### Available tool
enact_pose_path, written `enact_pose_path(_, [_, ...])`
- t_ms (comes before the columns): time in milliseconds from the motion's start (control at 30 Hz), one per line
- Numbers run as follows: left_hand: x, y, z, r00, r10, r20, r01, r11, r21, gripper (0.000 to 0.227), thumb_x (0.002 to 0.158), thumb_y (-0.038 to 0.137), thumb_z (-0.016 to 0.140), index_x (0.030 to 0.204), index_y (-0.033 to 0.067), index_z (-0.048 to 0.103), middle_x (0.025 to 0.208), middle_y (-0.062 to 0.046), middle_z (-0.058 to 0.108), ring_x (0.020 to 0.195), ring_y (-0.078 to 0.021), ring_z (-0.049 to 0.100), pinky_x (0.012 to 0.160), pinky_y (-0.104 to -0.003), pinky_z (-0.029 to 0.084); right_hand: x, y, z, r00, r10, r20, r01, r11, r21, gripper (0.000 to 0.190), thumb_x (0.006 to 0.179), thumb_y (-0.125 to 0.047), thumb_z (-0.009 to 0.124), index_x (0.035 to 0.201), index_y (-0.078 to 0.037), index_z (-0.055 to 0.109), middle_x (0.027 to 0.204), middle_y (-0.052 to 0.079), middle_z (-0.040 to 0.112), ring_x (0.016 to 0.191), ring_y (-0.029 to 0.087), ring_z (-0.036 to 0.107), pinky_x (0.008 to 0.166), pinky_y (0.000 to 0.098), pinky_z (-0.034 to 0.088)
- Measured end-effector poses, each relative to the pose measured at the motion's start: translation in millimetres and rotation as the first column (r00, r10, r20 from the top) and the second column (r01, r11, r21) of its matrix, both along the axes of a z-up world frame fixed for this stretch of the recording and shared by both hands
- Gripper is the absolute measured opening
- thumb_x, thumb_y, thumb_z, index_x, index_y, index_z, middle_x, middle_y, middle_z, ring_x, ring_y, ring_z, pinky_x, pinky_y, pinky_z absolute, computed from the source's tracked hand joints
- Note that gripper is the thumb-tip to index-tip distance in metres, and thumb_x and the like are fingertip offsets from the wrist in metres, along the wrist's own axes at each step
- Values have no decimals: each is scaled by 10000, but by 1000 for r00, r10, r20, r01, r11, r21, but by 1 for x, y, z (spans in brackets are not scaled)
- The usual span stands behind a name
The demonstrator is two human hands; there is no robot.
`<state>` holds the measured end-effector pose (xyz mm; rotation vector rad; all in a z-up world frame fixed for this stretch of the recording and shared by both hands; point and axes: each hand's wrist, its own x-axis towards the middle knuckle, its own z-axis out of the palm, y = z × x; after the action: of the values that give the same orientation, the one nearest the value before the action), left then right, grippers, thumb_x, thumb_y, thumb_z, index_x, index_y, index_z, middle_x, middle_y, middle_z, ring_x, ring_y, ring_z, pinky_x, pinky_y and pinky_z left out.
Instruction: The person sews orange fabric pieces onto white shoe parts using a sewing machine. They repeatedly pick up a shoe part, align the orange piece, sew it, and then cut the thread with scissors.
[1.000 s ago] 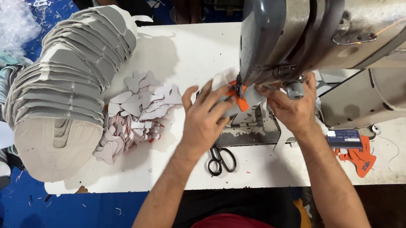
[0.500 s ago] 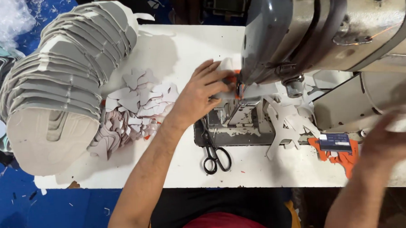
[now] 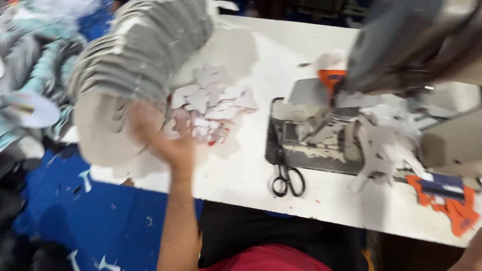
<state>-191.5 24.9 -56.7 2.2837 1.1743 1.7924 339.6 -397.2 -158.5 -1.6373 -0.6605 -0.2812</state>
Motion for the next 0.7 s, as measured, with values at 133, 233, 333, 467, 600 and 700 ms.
enact_pose_path(133, [-148, 19, -87, 689, 692, 215, -664, 722, -195, 572, 960, 121, 763, 1394, -60, 438, 1339, -252, 497, 1214, -382, 501, 1078, -494, 401, -129, 81, 78, 917, 270, -294, -275, 961, 27, 226, 1085, 110, 503, 1266, 94, 637, 1237, 152, 702, 1042, 196, 711, 956, 288, 592])
enact_pose_path(233, [-229, 38, -153, 600, 700, 388, -590, 715, -376, 300, 1021, 104, 641, 1255, -38, 519, 1168, -154, 552, 1048, -274, 538, 955, -427, 455, -173, 118, 101, 825, 457, -331, -498, 866, -47, 210, 1057, 114, 517, 1215, 62, 645, 1182, 128, 698, 1039, 185, 693, 961, 283, 556])
enact_pose_path(333, [-279, 25, -176, 564, 633, 531, -582, 760, -287, 135, 1123, 113, 553, 1165, -14, 543, 1098, -94, 530, 1008, -216, 520, 956, -386, 476, -199, 130, 117, 785, 539, -306, -606, 769, -202, 213, 1012, 114, 535, 1142, 47, 690, 1130, 120, 725, 1020, 170, 683, 950, 277, 535])
enact_pose_path(467, [-181, -45, -15, 636, 265, 725, -269, 956, -114, 123, 1122, 112, 555, 1147, 46, 454, 1112, -67, 493, 1023, -183, 567, 982, -377, 587, -226, 140, 106, 588, 650, -480, -778, 618, -115, 255, 954, 69, 538, 1101, 22, 741, 1108, 113, 768, 989, 192, 710, 888, 304, 556])
enact_pose_path(600, [-90, -61, -21, 588, 176, 789, 184, 921, -343, 235, 1063, 104, 624, 1252, 84, 485, 1134, -44, 517, 1034, -162, 570, 905, -348, 556, -262, 164, 128, 410, 759, -505, -868, 495, 38, 297, 974, 36, 499, 1221, 18, 662, 1191, 110, 725, 1061, 192, 676, 924, 309, 538])
enact_pose_path(700, [6, -58, -24, 841, 12, 541, 304, 817, -490, 383, 1017, 110, 651, 1378, 67, 530, 1350, -54, 552, 1246, -190, 523, 1077, -359, 416, -252, 162, 86, 319, 787, -528, -805, 519, 287, 385, 979, -8, 560, 1361, 36, 584, 1234, 101, 674, 1140, 180, 640, 1014, 310, 514])
